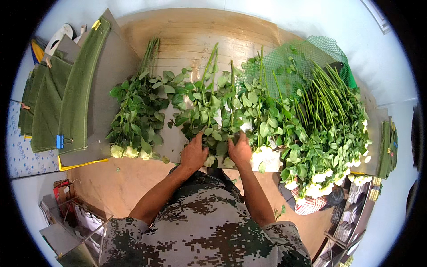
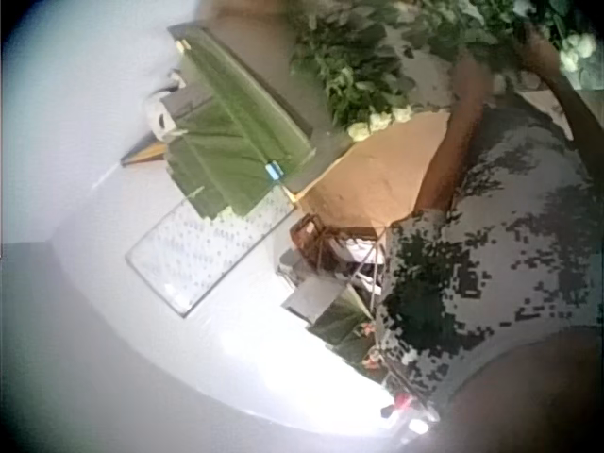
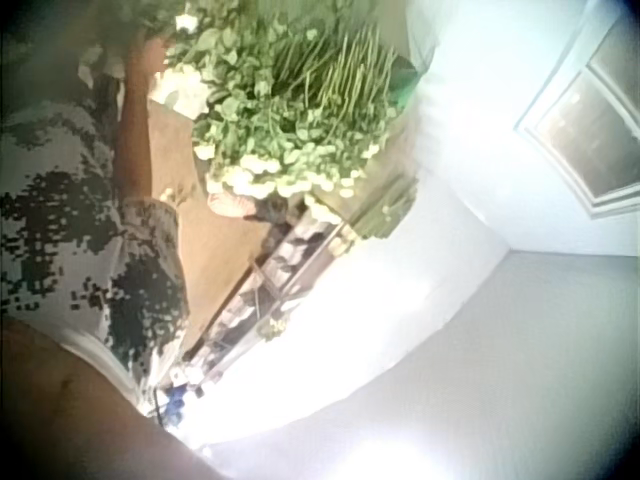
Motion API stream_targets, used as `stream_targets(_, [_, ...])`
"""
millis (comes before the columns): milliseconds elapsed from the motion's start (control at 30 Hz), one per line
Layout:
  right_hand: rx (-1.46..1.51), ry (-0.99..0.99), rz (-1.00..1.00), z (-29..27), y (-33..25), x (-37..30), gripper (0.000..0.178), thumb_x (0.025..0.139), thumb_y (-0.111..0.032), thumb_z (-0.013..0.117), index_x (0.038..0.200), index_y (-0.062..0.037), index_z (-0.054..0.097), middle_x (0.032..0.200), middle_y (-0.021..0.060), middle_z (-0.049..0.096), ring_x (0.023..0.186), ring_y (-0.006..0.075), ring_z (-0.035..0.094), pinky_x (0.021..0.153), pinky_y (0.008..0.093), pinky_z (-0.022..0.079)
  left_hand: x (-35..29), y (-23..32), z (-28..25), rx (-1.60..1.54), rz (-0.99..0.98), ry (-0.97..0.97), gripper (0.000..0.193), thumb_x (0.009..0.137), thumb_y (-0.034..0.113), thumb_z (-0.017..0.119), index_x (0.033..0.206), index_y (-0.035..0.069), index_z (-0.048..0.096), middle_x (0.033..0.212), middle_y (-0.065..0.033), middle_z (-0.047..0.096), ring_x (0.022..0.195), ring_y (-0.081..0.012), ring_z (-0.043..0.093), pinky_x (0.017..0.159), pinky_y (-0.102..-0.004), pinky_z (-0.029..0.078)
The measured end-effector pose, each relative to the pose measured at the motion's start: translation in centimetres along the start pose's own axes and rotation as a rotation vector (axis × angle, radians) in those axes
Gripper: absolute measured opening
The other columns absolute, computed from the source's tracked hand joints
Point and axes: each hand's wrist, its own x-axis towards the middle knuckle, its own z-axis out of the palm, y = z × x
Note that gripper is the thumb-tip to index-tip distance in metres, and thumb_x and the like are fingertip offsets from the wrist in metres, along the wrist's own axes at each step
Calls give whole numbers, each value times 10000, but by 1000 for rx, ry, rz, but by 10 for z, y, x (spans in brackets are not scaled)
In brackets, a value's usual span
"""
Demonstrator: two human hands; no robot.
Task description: The person sorts white roses on a table, picking up bunches, removing leaves, and arranging them into smaller groups. The person repeatedly handles the roses, separating them and placing them back on the table.
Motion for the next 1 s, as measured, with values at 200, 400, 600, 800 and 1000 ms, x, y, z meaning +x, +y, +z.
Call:
stream_targets(200, [261,71,-434,-12,-31,-3,370,819,-214,617,1126,-26,533,1026,235,585,898,382,597,739,440,497,19,-35,-5,-9,-68,275,465,853,264,574,1220,11,440,1169,-204,511,1034,-396,529,840,-470,439])
stream_targets(400, [157,-227,-329,28,-61,-2,344,786,-208,627,1051,1,563,895,259,619,830,437,596,724,490,480,37,-63,19,-169,-218,40,484,832,311,588,1201,8,508,1079,-211,604,1004,-382,573,844,-435,455])
stream_targets(600, [163,-260,-349,32,-58,-6,323,785,-174,602,1058,-7,557,869,261,620,815,442,595,716,504,474,36,-67,15,-302,-204,13,486,820,300,601,1192,-3,521,1082,-215,609,1007,-382,575,859,-429,448])
stream_targets(800, [195,-283,-319,39,-55,-9,325,790,-185,606,1053,-3,553,828,260,617,812,449,588,707,504,470,28,-68,18,-179,-172,49,506,816,289,618,1194,-29,508,1104,-242,593,1030,-386,567,872,-422,445])
stream_targets(1000, [337,-269,-277,50,-45,-5,344,782,-185,624,1064,5,573,885,273,621,854,435,595,740,476,476,31,-66,14,-198,-151,4,500,806,288,628,1189,-9,504,1068,-234,607,1001,-403,573,848,-454,449])
